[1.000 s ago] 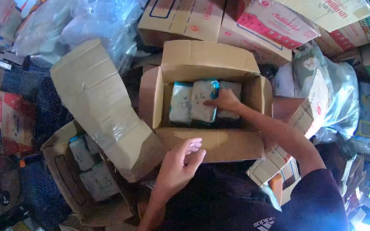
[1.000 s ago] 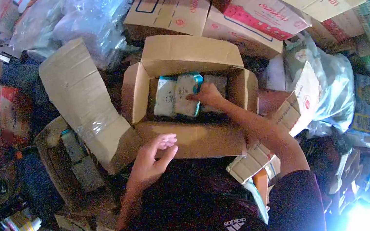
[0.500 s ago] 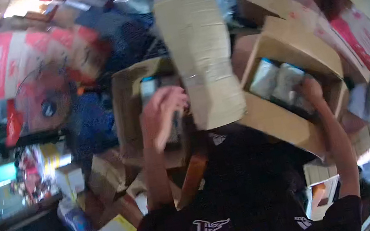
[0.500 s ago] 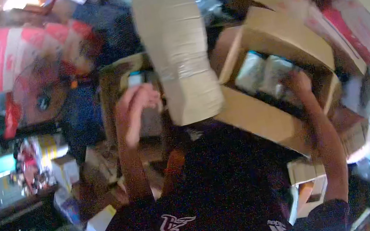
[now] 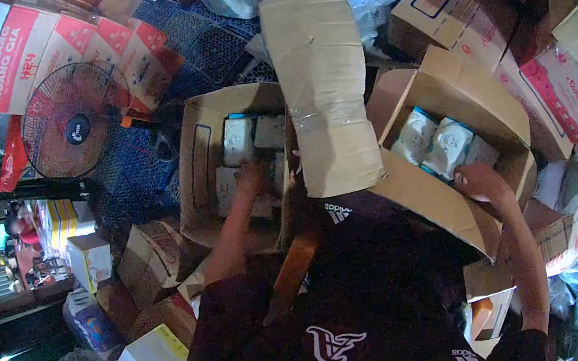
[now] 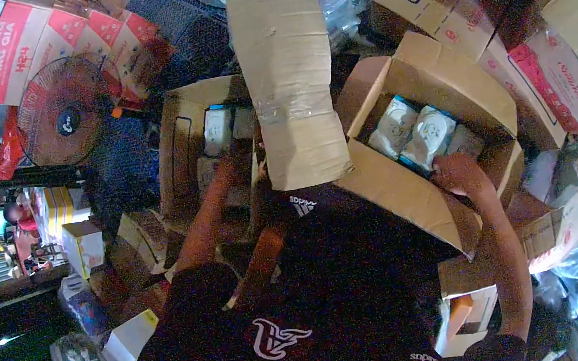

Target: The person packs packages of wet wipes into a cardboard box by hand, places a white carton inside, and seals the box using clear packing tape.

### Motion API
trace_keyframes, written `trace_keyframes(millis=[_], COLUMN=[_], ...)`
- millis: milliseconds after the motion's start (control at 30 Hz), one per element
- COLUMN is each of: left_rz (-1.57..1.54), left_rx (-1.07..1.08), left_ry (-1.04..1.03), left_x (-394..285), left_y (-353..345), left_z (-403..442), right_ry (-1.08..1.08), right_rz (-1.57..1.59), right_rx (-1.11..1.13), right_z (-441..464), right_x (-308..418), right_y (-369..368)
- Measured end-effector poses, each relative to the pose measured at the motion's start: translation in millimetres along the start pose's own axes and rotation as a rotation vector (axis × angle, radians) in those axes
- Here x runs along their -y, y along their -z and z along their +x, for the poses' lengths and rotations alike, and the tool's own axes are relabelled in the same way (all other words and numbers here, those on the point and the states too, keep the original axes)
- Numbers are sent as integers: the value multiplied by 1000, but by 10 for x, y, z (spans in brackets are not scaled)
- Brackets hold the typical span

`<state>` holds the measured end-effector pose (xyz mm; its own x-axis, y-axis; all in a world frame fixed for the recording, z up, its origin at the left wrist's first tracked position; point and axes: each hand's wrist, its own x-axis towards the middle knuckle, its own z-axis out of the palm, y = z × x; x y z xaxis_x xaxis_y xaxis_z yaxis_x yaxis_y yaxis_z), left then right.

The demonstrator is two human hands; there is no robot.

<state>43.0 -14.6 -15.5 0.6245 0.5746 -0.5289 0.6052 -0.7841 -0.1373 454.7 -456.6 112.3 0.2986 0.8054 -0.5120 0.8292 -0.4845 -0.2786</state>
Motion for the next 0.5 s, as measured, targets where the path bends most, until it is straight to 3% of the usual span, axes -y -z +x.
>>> trace_keyframes(millis=[33,133,300,367,500], left_rz=[-17,-115,41,-111,-107], left_rx=[22,136,-220,-177,-114], left_ry=[-43,-43,-337,-392,-243], left_x=[100,266,468,387,22], left_y=[-82,-56,-375,191,836], left_z=[101,181,-86,-567,-910], right_ry=[-13,-29,-62,-42,-6], right_rz=[9,36,38,47,-20], right_rx=[90,81,45,66,95], right_z=[-55,-48,-115,-67,57], right_x=[171,169,265,285,299], right_y=[185,124,267,270,206])
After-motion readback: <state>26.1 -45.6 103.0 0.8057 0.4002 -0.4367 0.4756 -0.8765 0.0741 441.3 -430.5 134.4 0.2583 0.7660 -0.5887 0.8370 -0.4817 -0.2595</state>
